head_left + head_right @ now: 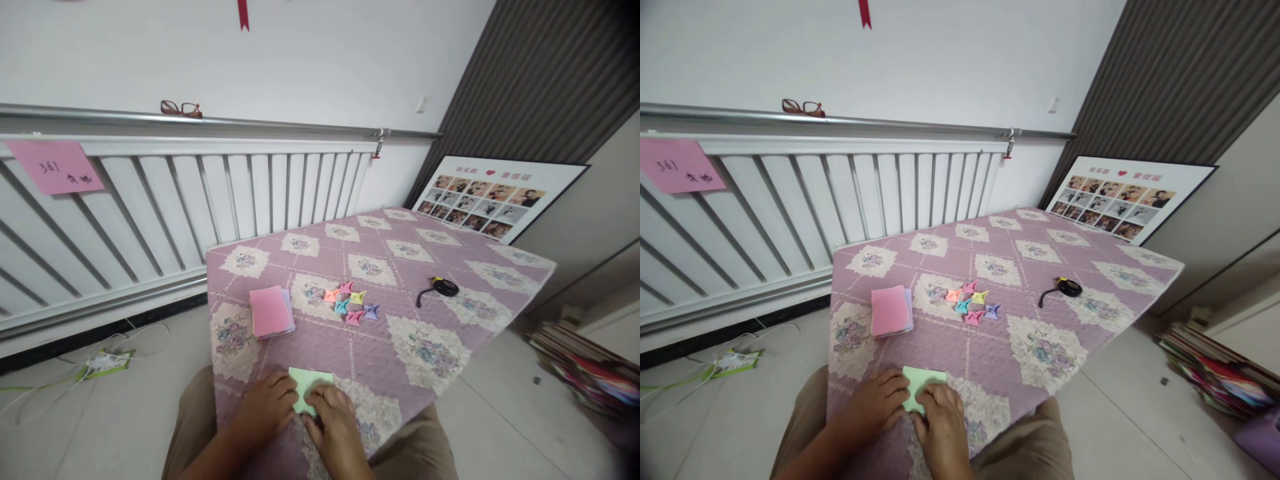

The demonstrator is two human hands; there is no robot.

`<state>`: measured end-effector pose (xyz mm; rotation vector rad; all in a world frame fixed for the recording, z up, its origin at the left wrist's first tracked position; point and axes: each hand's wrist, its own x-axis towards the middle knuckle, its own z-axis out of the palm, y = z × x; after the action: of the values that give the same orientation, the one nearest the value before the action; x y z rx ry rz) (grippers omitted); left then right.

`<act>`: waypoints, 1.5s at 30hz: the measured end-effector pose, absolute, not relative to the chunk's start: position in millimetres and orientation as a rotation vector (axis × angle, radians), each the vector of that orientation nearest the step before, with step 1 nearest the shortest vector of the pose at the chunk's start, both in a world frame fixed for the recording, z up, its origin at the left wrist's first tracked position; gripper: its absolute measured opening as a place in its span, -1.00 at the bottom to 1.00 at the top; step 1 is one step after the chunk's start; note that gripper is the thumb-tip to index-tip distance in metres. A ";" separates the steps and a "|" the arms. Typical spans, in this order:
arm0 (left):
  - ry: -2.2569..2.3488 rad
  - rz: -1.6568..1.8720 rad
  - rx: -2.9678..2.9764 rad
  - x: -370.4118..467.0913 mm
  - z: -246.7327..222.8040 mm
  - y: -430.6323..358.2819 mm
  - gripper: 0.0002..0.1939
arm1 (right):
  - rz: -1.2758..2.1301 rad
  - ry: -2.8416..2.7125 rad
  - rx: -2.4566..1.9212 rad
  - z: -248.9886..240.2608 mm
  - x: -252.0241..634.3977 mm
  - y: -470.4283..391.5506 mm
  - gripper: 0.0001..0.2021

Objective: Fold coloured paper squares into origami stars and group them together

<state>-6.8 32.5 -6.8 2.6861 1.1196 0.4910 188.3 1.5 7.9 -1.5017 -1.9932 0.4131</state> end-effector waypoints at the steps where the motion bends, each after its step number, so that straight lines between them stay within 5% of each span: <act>1: 1.119 0.485 2.683 -6.2 -6.8 33.2 -0.80 | 0.411 -1.981 -1.514 7.2 187.9 1.9 -0.69; 20: 0.997 0.194 3.010 17.5 4.3 35.1 -0.86 | 0.353 -1.985 -1.510 -1.4 187.9 -1.1 -0.73; 26: 1.015 0.270 2.895 13.8 2.1 36.6 -0.87 | 0.374 -1.975 -1.476 -0.9 188.7 -1.7 -0.63; 45: 1.431 0.506 2.425 5.3 -7.1 4.1 -0.85 | 0.237 -1.991 -1.385 -6.5 189.9 -5.9 -0.79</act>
<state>5.3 4.1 -7.1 2.4255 1.4306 0.5061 189.9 -5.9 -6.5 -1.3852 -1.9905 0.2369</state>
